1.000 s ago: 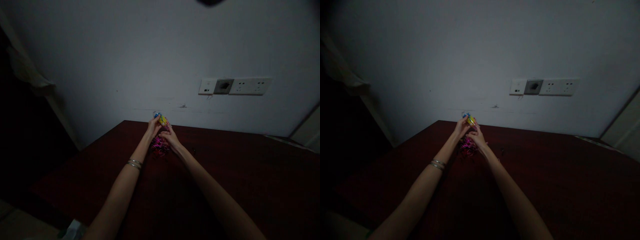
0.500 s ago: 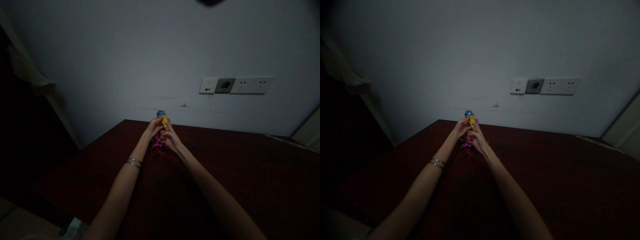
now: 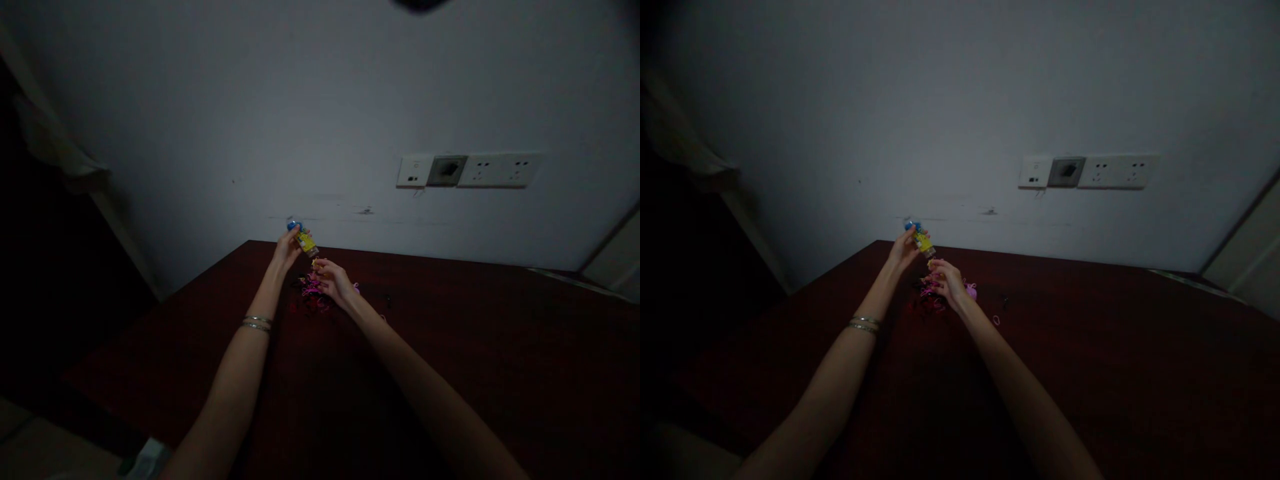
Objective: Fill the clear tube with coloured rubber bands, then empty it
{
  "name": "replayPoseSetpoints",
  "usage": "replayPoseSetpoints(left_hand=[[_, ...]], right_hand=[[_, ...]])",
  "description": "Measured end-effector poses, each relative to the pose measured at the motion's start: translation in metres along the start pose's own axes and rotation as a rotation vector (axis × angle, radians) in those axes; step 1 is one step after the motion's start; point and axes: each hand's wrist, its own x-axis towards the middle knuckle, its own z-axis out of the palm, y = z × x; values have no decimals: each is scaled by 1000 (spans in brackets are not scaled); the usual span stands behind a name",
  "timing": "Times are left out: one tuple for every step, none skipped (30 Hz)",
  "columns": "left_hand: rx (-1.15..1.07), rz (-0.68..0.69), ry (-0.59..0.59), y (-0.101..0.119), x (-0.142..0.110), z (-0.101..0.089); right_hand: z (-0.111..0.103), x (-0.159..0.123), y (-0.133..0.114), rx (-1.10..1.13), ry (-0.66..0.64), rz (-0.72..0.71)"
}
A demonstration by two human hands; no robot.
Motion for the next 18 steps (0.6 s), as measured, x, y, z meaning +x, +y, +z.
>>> replayPoseSetpoints(left_hand=[[8,-1,11,0,1,-1],[16,-4,18,0,2,-2],[25,-8,17,-1,3,-2],[31,-11,9,-2,3,-2],[32,-15,-2,-4,3,-1],[27,-20,-18,-5,3,0],[17,-24,-39,-7,3,2],[4,-28,-65,-9,2,4],[-9,-36,-95,-10,0,7],[-18,-48,-126,-11,-2,9],[-25,-64,-157,-12,-5,12],[-27,-84,-188,-12,-7,14],[-25,-109,-218,-11,-10,17],[-19,-142,-250,-11,-13,20],[-9,-179,-282,-11,-16,22],[4,-220,-316,-10,-18,24],[19,-260,-345,-10,-20,26],[32,-291,-366,-10,-21,27]], right_hand=[[-1,1,1,-33,10,1],[-2,1,2,-56,18,-1],[-3,2,3,-63,22,-4],[-4,2,4,-55,17,-8],[-4,2,4,-36,7,-17],[-4,1,5,-15,-7,-26],[-4,1,5,2,-17,-35],[-3,0,6,14,-25,-46],[-2,-1,6,20,-29,-60],[-1,-2,6,21,-28,-76],[1,-2,7,17,-27,-91],[2,-3,7,11,-26,-107],[4,-4,7,4,-25,-123],[6,-4,7,-5,-23,-134],[8,-5,6,-11,-19,-143],[10,-5,6,-15,-18,-153],[11,-5,5,-16,-18,-161],[11,-6,4,-15,-23,-167]])
